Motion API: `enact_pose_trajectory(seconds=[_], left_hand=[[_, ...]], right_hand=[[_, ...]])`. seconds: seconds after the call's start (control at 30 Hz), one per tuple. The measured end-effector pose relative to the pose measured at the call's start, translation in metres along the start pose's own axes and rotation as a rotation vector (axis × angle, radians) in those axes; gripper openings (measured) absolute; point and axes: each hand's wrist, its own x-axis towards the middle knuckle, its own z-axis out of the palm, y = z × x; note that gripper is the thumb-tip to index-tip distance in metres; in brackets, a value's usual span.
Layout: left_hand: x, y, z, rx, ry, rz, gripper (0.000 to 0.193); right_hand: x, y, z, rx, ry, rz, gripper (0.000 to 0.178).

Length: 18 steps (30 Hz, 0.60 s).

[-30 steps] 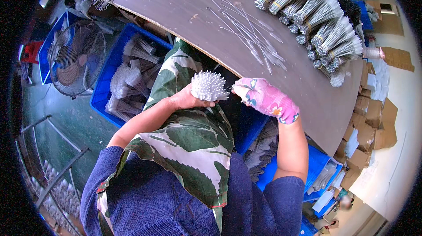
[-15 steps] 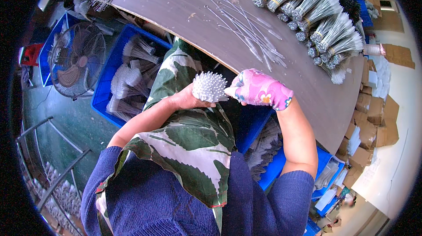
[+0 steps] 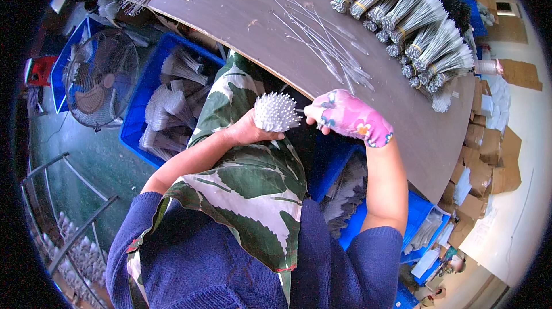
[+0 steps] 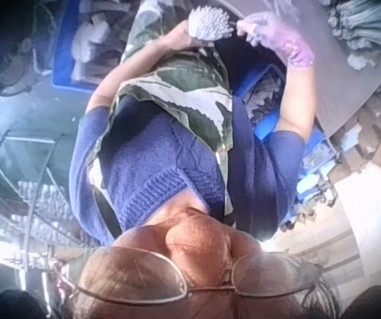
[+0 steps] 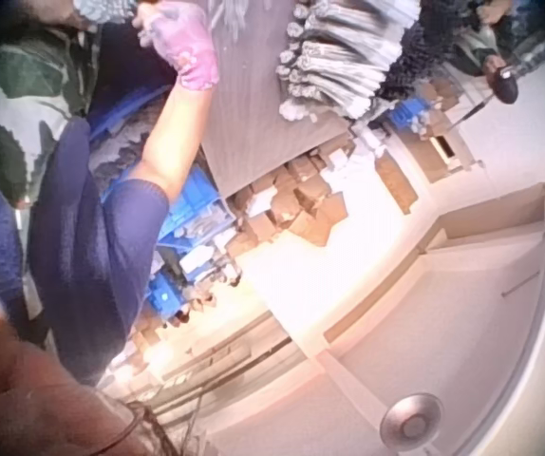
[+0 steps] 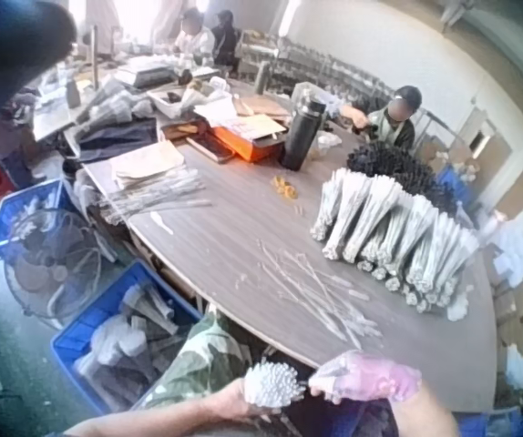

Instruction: Assembling small white plastic components and wire bundles at a factory workbench.

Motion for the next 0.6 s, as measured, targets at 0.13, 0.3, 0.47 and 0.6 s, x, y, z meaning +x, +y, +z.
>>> enact_pose_trajectory(seconds=[0.13,0.3,0.47,0.6], left_hand=[[0.003,0.012,0.001,-0.017,0.140,0.046,0.042],[0.007,0.024,-0.001,-0.003,0.141,0.078,0.070],[0.004,0.017,-0.009,-0.187,0.055,-0.049,0.072],[0.001,0.015,-0.015,0.007,0.117,0.056,0.062]], right_hand=[[0.002,0.013,0.010,0.286,0.127,-0.080,0.023],[0.017,0.036,0.054,0.507,0.311,-0.453,0.061],[0.031,0.035,0.076,0.598,0.394,-0.584,0.069],[0.027,0.029,0.087,0.663,0.349,-0.647,0.073]])
